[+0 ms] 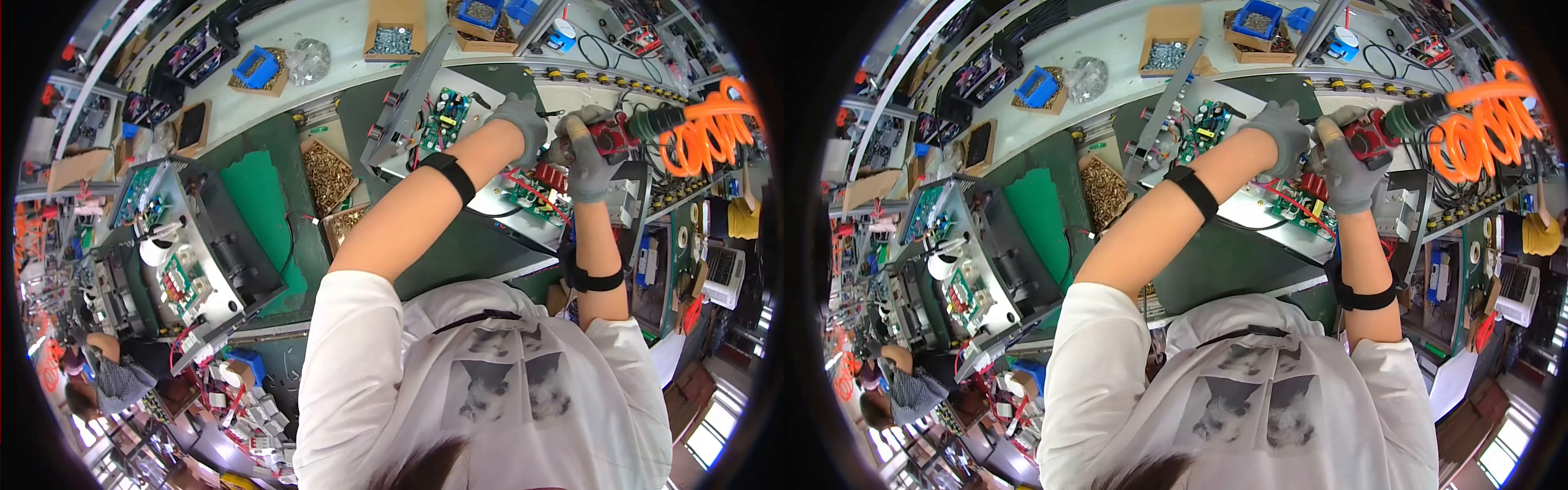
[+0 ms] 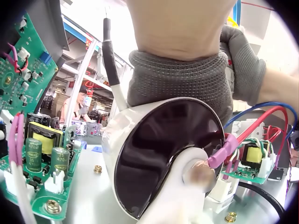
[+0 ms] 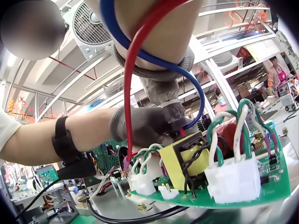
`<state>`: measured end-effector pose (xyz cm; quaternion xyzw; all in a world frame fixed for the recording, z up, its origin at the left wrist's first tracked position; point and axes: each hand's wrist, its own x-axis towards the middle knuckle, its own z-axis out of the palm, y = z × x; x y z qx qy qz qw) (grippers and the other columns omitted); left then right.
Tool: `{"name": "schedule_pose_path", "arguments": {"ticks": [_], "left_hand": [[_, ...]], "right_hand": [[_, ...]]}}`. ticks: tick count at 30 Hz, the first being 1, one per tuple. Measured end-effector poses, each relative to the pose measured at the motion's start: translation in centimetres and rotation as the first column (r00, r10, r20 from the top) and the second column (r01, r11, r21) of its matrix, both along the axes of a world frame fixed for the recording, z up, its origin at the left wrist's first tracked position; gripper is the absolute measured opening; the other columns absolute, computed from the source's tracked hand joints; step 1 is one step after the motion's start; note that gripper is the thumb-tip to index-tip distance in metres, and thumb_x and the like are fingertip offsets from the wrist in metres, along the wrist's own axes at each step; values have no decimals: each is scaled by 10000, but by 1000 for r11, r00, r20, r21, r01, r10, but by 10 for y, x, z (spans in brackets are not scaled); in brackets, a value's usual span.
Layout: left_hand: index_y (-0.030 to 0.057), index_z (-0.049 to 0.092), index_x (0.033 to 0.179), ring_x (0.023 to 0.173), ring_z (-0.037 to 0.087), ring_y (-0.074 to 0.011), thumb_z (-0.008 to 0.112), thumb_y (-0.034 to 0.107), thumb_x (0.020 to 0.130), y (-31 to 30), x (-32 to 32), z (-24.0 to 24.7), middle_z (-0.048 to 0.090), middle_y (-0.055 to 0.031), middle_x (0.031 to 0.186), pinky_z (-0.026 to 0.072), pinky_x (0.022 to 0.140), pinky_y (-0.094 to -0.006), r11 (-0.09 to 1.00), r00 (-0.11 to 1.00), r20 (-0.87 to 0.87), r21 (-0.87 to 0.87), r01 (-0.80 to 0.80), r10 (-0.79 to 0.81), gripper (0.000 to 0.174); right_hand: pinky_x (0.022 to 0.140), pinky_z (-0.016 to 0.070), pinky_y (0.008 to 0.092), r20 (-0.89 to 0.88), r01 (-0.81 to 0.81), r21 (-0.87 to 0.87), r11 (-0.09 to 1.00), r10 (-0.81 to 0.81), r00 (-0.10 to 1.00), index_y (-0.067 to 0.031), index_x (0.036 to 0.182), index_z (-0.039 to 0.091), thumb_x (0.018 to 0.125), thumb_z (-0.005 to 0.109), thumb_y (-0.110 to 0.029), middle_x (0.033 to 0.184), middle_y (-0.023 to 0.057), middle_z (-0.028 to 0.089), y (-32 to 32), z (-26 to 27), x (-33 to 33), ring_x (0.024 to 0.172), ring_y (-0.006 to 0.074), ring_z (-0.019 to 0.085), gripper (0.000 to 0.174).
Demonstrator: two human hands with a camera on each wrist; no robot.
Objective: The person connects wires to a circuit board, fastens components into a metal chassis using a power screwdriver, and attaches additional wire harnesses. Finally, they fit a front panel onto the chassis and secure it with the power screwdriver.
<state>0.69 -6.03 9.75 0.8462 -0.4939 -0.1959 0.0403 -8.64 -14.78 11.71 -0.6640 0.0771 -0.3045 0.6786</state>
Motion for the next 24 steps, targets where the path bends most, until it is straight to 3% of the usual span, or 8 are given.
{"name": "schedule_pose_path", "arguments": {"ticks": [6,9,11,13,15,19,22,24], "left_hand": [[162,689,1061,1162,447,-350,722,284,689,-1,-9,3,407,-182,1317,452,937,-418,997,997,12,-23,-72,73,392],[166,694,1035,1131,475,-318,686,270,715,0,-18,7,468,-138,1279,450,911,-430,995,989,123,37,-91,85,337],[179,683,994,1079,511,-282,650,236,743,6,-19,-2,558,-80,1160,447,862,-425,999,968,251,-54,2,12,259],[173,652,951,1020,531,-260,623,193,769,29,-33,-20,609,-45,1009,437,806,-422,825,932,307,-565,15,194,186],[158,626,933,930,549,-265,614,174,790,60,-69,-7,602,-65,958,446,752,-402,600,900,269,-800,11,343,144],[159,606,1106,891,551,-285,637,177,778,120,-150,-68,574,-76,1034,448,715,-388,603,909,112,-779,-170,401,331],[154,606,1135,874,553,-283,644,149,775,129,-157,-94,575,-78,1047,453,724,-388,577,840,102,-770,-272,533,362],[154,609,1138,870,555,-286,645,142,773,131,-142,-104,575,-82,1051,454,730,-395,595,849,158,-776,-210,505,367]], "right_hand": [[634,485,258,271,146,-151,978,-101,957,16,916,583,713,692,21,775,82,630,1,6,-2,682,142,613,231],[651,499,287,283,152,-14,988,-142,949,34,921,573,737,657,8,786,109,628,7,45,-33,694,179,623,204],[661,503,350,462,171,-134,976,-91,882,27,923,567,760,602,-25,807,146,622,6,71,-60,717,234,628,174],[648,482,379,492,-25,137,990,-46,870,-5,962,557,759,597,-32,795,136,599,0,90,-99,705,253,589,208],[673,455,390,543,-91,8,996,72,837,-35,1007,541,787,579,-68,800,121,570,-14,100,-143,727,256,539,225],[727,434,368,452,93,90,992,-124,883,-42,1022,528,845,542,-136,825,99,550,-38,79,-224,782,237,512,202],[719,438,348,265,339,215,916,-389,882,-44,1026,530,853,542,-133,835,92,558,-47,47,-270,780,219,522,195],[725,440,338,198,366,226,903,-410,890,-33,1043,533,859,543,-130,858,88,574,-48,31,-294,806,209,535,209]]}}
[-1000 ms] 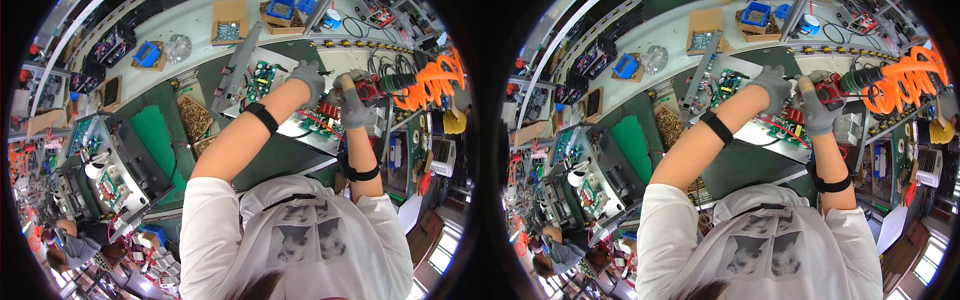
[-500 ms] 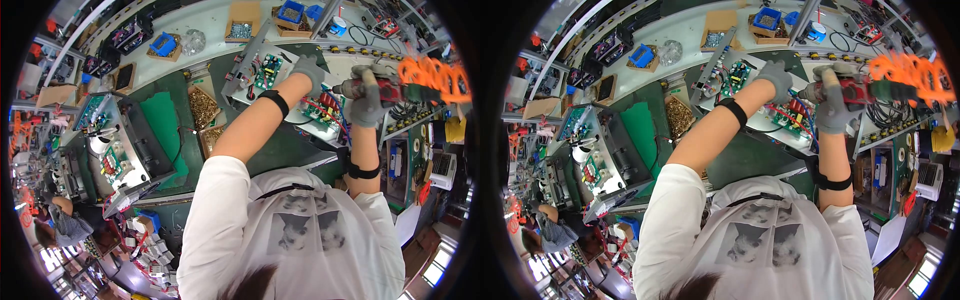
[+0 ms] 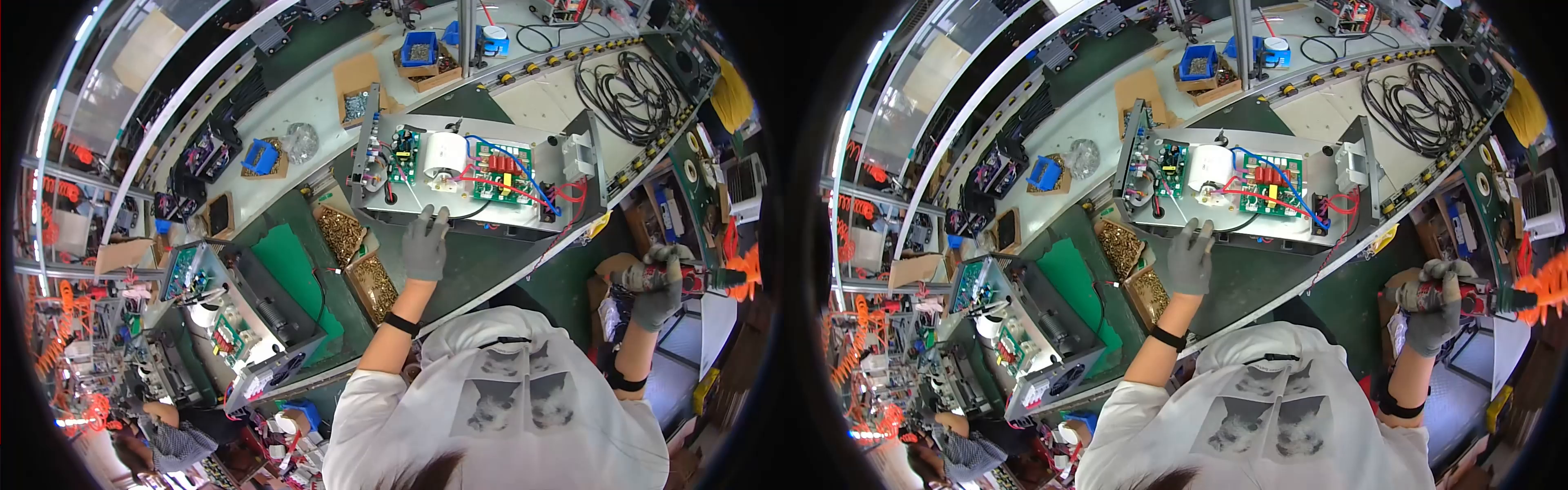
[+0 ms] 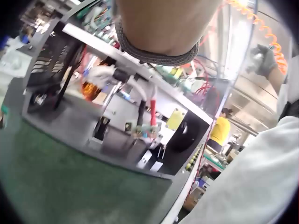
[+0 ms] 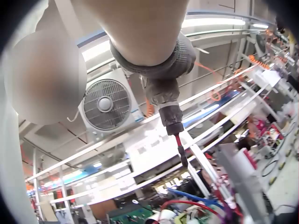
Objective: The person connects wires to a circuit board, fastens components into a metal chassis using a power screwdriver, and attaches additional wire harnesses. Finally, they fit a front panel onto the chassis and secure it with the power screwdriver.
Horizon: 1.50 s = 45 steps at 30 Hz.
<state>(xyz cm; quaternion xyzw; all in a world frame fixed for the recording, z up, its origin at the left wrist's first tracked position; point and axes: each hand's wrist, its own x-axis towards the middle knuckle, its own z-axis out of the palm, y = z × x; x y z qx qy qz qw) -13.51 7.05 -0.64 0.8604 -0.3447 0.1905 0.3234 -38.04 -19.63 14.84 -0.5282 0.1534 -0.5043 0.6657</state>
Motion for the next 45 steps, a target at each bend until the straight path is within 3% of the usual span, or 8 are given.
{"name": "schedule_pose_path", "arguments": {"ticks": [5,7,12,23,35,38,43,45], "left_hand": [[127,647,1080,908,568,-290,634,75,731,-11,37,-16,601,-102,1019,466,774,-378,981,990,97,154,-118,103,353],[104,676,1003,955,572,-300,616,57,727,-19,49,-24,615,-117,1014,472,806,-365,959,965,-158,-156,-235,210,286],[83,664,1022,953,572,-296,626,82,742,-29,25,6,576,-157,1055,466,821,-373,940,905,-320,-96,-327,282,282],[-1,571,1158,824,555,-147,616,63,753,11,-98,-43,603,-98,1097,464,742,-286,833,535,-754,29,-553,381,413],[47,528,1244,1075,568,-237,670,196,804,-116,-120,-25,587,-138,1212,455,901,-335,998,256,-965,-35,54,-48,485],[120,589,1208,1073,565,-208,629,353,835,-153,-120,-43,598,-138,1169,428,907,-310,932,488,-869,105,348,-85,442],[68,653,986,844,597,-215,495,364,912,-159,-117,-35,648,-119,907,453,791,-306,872,20,-983,-153,466,-184,343],[42,621,870,720,567,-204,454,315,936,-134,-106,7,619,-97,765,446,693,-339,784,154,-988,84,615,-16,327]], "right_hand": [[642,452,290,-177,110,84,990,-94,980,-15,1074,525,823,585,-120,806,97,588,2,-17,-23,694,167,545,279],[549,426,248,-317,237,96,967,-196,928,5,1044,549,793,628,-122,785,95,586,2,-11,-16,644,134,535,292],[392,323,231,-585,380,193,905,-204,785,-86,1026,611,785,699,-71,663,-18,542,-70,-100,-27,410,75,428,258],[558,461,269,-711,186,311,932,99,696,-2,1004,600,651,806,-7,818,28,615,-163,-314,-42,657,109,557,409],[725,500,281,-794,132,222,966,101,599,-19,988,612,605,860,-114,887,36,658,-152,-370,-35,793,125,613,466],[740,497,249,-814,105,246,963,147,563,-36,984,563,595,831,-32,905,16,635,-143,-321,-30,784,102,590,473],[747,492,258,-806,86,229,970,139,575,-27,982,578,580,864,-81,898,16,637,-154,-354,-50,787,104,587,496],[741,490,261,-799,49,201,978,135,585,-26,979,581,577,869,-91,893,15,635,-158,-356,-48,779,102,581,498]]}}
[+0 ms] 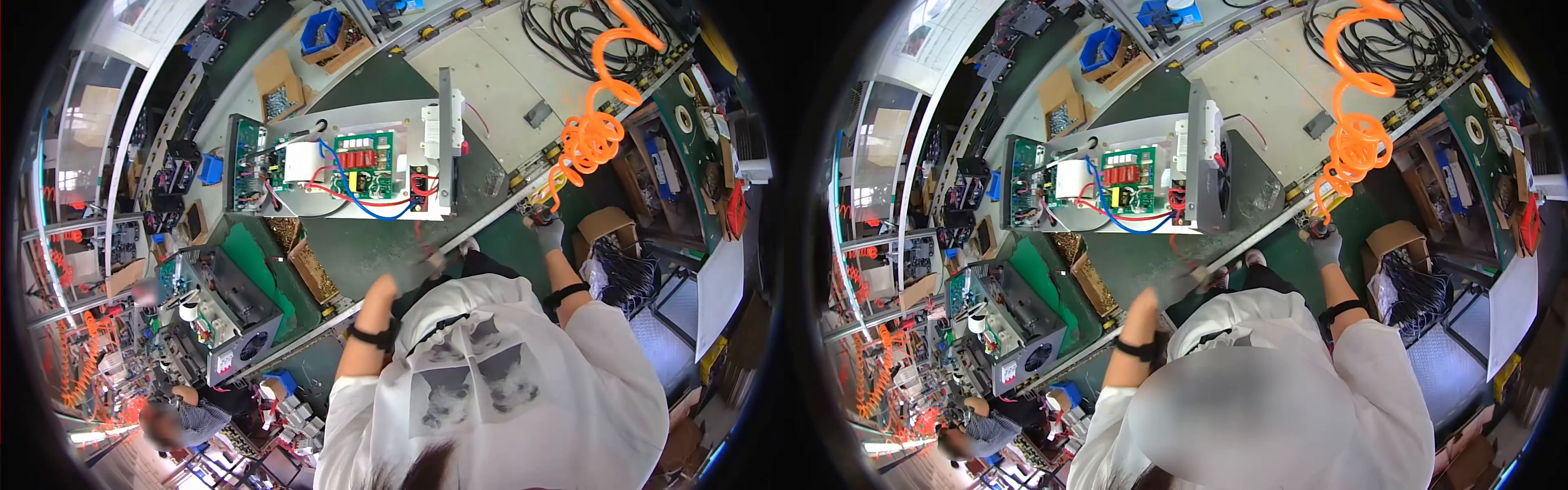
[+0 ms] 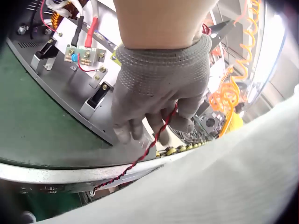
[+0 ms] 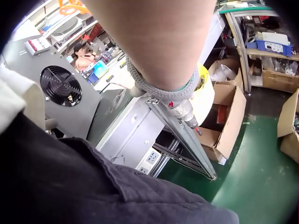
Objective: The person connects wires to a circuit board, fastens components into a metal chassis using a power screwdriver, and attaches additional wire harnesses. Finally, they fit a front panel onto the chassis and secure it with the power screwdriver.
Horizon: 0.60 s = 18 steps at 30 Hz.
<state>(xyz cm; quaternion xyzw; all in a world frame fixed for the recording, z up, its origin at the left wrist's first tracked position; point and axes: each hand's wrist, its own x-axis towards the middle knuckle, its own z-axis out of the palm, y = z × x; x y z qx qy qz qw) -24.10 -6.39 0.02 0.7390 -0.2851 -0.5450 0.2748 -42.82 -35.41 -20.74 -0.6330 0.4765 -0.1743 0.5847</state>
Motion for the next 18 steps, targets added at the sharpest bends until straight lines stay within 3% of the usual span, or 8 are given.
{"name": "schedule_pose_path", "arguments": {"ticks": [2,6,8,10,12,13,15,18], "left_hand": [[31,593,837,684,520,-158,491,300,918,29,7,64,551,-84,696,435,648,-344,999,929,368,30,33,-42,299],[11,605,992,754,559,-166,582,225,885,83,37,189,602,-66,785,448,690,-293,939,819,465,-226,-259,338,240],[21,630,980,743,551,-188,568,205,892,85,62,229,591,-78,776,436,683,-306,885,630,623,-355,-300,463,213],[36,662,944,714,538,-220,570,204,881,81,104,247,574,-101,751,419,661,-331,969,316,918,-247,-14,239,202],[87,699,933,743,539,-274,610,220,838,61,138,237,558,-129,740,406,652,-364,942,209,920,-314,-118,332,186],[115,707,935,774,544,-286,630,222,813,51,157,222,577,-118,772,410,673,-383,948,-4,951,-309,-80,310,180],[160,726,933,883,586,-279,630,129,760,51,206,163,628,-110,906,451,774,-380,951,-39,950,-308,19,309,200],[182,675,1074,1137,521,-249,599,131,778,50,217,89,600,-63,1154,347,1025,-353,973,138,990,3,-232,30,310]], "right_hand": [[735,480,262,-139,-26,18,1000,28,990,-33,975,580,572,876,-113,882,14,627,-2,7,5,759,106,567,506],[764,469,258,-202,3,18,1000,0,979,-49,1003,572,575,852,-70,926,12,612,1,-26,6,803,122,563,512],[781,473,266,-73,18,129,991,-8,997,-55,1102,521,592,818,-14,963,12,598,0,-64,1,840,125,564,592],[795,477,270,-124,62,56,996,-55,991,-60,1190,453,610,791,22,985,16,589,10,-75,8,868,130,565,676],[798,478,271,-252,20,-7,1000,-21,968,-71,1242,418,612,784,30,1014,15,587,14,-15,21,891,139,567,735],[799,479,281,-283,21,38,999,-9,959,-77,1249,423,604,791,21,1018,21,593,12,-12,23,880,146,572,749],[798,481,305,-403,-26,63,998,49,914,-83,1218,471,607,803,-34,1016,39,614,-4,-30,15,868,166,587,697],[786,481,338,-393,-200,220,955,274,878,-55,1090,589,673,783,-199,991,76,652,-20,-38,-1,878,196,614,482]]}}
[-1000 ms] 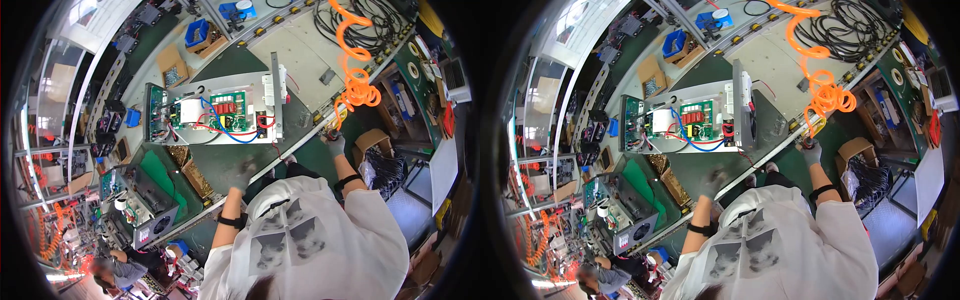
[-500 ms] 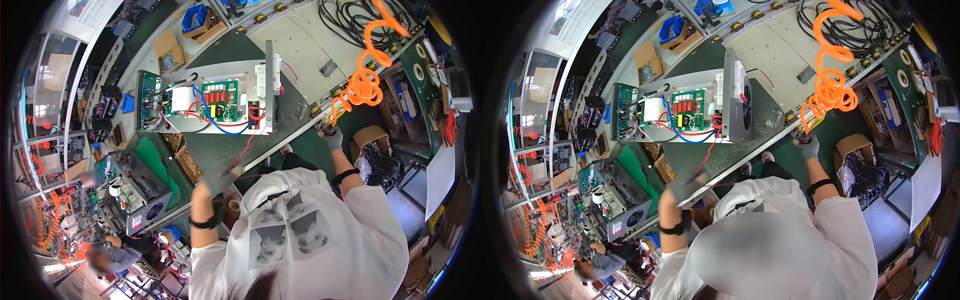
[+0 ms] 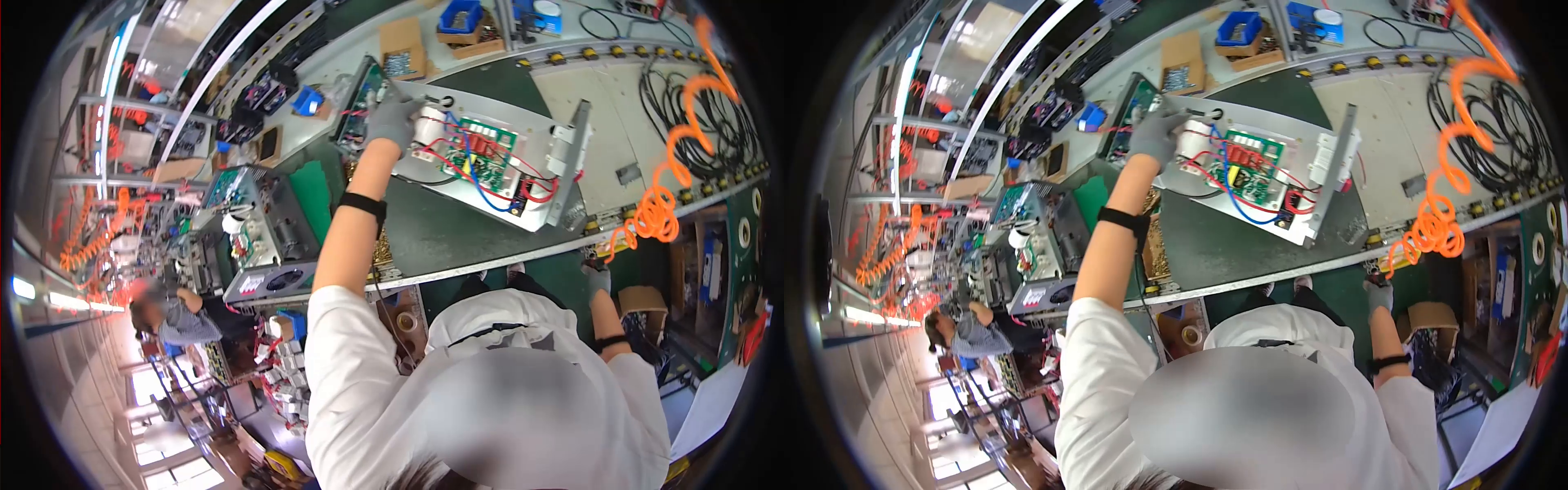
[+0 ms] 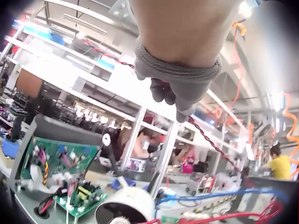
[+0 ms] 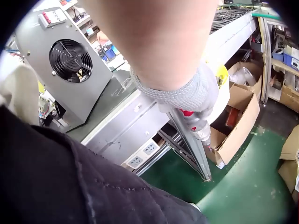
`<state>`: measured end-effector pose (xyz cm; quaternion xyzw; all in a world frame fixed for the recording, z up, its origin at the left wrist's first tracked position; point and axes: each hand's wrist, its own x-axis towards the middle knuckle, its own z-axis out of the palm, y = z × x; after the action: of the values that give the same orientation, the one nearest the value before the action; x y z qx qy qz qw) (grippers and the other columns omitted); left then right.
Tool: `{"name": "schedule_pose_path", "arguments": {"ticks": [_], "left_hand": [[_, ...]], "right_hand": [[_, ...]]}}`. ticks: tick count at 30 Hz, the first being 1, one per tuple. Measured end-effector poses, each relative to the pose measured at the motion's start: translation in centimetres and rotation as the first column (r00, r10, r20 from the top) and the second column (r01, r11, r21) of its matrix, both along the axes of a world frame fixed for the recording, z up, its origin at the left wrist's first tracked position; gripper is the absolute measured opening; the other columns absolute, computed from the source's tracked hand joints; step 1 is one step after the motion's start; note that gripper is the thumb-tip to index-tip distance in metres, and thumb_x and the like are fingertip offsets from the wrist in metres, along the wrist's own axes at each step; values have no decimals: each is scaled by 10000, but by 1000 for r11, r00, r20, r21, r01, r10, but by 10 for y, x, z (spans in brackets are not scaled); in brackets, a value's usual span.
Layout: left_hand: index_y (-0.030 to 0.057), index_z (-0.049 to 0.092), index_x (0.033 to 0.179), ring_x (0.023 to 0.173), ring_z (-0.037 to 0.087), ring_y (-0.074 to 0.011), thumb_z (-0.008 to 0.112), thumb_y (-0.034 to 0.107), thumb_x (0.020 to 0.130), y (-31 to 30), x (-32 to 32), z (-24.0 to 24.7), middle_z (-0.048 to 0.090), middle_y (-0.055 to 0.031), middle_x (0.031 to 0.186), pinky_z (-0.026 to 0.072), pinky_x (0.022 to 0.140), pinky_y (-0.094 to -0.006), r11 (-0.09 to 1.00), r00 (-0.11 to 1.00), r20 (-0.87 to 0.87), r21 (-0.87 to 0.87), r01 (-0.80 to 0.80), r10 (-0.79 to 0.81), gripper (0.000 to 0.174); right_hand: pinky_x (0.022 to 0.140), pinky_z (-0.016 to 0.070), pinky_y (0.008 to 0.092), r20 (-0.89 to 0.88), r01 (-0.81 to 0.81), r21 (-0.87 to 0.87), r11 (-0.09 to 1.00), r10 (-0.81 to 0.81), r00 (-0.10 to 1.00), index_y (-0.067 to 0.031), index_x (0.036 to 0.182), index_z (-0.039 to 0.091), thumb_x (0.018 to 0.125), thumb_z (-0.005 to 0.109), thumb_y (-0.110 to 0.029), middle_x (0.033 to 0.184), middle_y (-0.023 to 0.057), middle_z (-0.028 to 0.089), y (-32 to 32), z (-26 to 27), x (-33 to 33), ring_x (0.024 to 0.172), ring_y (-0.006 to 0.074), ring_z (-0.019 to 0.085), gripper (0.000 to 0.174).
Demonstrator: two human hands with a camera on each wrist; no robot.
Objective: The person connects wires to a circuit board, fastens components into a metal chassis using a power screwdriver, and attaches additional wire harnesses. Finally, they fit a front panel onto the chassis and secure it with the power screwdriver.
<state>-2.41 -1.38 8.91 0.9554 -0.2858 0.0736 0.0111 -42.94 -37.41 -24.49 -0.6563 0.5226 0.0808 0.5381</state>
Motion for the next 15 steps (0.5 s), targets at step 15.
{"name": "schedule_pose_path", "arguments": {"ticks": [15], "left_hand": [[167,413,1359,1228,410,-398,558,248,825,111,-16,8,349,-175,1407,319,1010,-511,903,918,276,-398,-159,284,559]], "right_hand": [[988,339,407,466,-9,-817,576,670,578,55,1361,316,923,442,-195,1321,258,396,148,350,156,1178,389,432,520]]}}
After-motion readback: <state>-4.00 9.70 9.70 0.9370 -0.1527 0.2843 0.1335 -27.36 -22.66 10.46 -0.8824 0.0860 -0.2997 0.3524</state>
